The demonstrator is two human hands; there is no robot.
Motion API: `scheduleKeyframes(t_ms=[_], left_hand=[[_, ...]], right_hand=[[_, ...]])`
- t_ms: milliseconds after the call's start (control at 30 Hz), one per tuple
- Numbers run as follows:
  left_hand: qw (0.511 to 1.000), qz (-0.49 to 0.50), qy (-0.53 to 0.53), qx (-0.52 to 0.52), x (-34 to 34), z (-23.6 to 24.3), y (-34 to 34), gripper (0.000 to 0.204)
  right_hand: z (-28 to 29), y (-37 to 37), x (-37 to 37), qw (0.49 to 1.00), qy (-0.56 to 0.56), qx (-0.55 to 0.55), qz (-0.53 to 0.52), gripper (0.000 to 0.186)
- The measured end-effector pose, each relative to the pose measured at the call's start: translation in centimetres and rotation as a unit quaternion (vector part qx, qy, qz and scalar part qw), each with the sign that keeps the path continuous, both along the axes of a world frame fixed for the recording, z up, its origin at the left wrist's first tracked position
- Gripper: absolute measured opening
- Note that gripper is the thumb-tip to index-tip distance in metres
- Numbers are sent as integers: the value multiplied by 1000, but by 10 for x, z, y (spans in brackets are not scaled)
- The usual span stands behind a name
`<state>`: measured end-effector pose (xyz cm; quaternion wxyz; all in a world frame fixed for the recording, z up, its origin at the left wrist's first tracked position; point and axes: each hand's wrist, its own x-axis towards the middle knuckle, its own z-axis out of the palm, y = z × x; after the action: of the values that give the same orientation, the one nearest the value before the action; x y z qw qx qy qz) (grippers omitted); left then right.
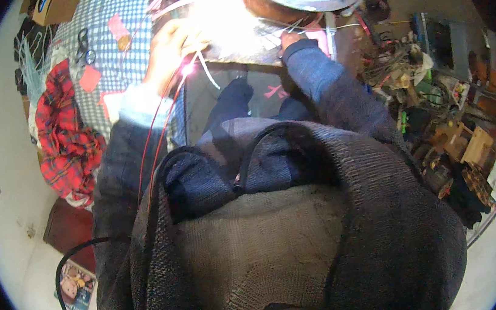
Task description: The person winds red insulated wire around a cylindrical metal core, repeatedly cutting the wire with scissors and stripping the ends with pliers. The person also handles white zip ties and a soldering iron, using them to secure or join sections of the wire on the core.
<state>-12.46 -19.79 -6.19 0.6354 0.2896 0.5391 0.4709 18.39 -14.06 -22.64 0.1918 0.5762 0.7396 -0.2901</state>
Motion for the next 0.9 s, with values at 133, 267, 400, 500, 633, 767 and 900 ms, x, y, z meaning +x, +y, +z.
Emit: scheduleKeyframes(t_ms=[133,267,400,500,633,767,900], left_hand=[[998,39,-31,-33,34,33,-21,23],[1000,-10,1,-10,67,57,-44,24],[968,-63,226,87,81,72,-62,25],[980,-26,188,56,86,78,-73,22],[984,-2,175,33,92,86,-81,18],[992,-2,100,72,102,96,-74,17],[992,-38,74,96,115,121,-51,17]], right_hand=[[27,-13,21,999,33,28,29,27],[16,1,14,1000,-25,16,7,37],[-23,18,0,998,-2,59,-16,37],[-9,5,-5,997,13,67,-31,36],[94,-27,3,832,417,-313,-192,42],[199,-81,25,810,535,-227,-76,34],[239,-92,47,880,473,-35,4,26]])
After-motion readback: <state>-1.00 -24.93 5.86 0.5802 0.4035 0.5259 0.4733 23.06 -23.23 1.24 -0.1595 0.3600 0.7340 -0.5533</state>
